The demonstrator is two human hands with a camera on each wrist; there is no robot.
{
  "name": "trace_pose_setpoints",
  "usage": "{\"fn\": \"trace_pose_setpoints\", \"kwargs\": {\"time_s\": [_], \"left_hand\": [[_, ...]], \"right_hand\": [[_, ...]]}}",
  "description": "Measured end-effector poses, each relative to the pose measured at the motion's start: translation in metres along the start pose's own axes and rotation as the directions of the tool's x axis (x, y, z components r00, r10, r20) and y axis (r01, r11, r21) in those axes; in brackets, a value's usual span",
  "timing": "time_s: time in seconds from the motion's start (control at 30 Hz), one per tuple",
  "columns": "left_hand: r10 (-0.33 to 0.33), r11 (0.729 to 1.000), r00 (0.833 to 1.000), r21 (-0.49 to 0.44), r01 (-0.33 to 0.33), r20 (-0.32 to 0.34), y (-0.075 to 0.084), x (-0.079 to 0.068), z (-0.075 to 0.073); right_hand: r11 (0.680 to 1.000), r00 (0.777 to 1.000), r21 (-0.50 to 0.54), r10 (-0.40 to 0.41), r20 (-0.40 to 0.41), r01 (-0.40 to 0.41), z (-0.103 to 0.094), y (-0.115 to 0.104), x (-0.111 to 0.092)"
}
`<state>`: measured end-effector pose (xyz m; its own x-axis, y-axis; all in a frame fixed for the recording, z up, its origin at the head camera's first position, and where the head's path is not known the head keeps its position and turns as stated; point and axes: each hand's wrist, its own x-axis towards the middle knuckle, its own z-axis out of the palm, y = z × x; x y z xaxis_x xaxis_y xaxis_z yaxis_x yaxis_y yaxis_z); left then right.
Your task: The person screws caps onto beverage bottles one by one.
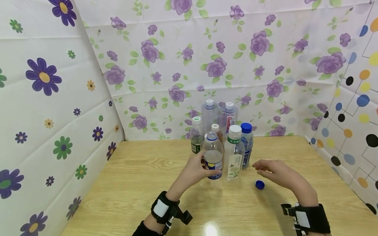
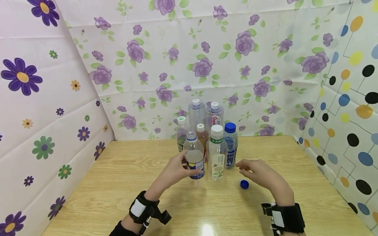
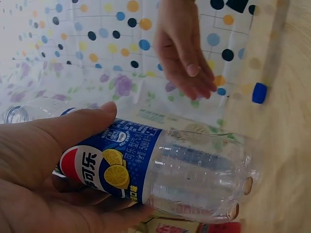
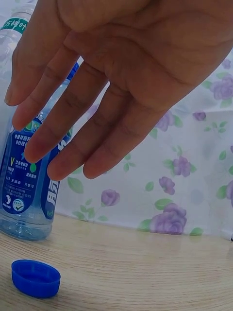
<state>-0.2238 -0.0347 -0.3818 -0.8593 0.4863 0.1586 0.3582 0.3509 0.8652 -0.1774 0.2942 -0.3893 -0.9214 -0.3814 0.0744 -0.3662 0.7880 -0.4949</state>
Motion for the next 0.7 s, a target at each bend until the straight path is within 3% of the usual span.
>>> {"fn": "trace_pose_setpoints", "kwargs": {"time_s": [0.13, 0.4, 0.7], "left_hand": [[0.005, 1.000, 0.999, -0.013, -0.004, 0.040, -0.004, 0.001, 0.013], [-0.008, 0.996, 0.999, 0.086, 0.003, 0.052, -0.007, 0.001, 0.026], [-0.010, 1.000, 0.997, 0.017, 0.008, 0.077, -0.008, 0.000, 0.029]], "right_hand": [[1.000, 1.000, 0.005, 0.000, 0.006, 0.000, 0.000, 0.000, 0.000], [1.000, 1.000, -0.013, 0.003, 0.005, -0.003, 0.002, 0.001, 0.001], [1.000, 1.000, -0.024, -0.003, 0.009, 0.003, 0.002, 0.001, 0.002]]}}
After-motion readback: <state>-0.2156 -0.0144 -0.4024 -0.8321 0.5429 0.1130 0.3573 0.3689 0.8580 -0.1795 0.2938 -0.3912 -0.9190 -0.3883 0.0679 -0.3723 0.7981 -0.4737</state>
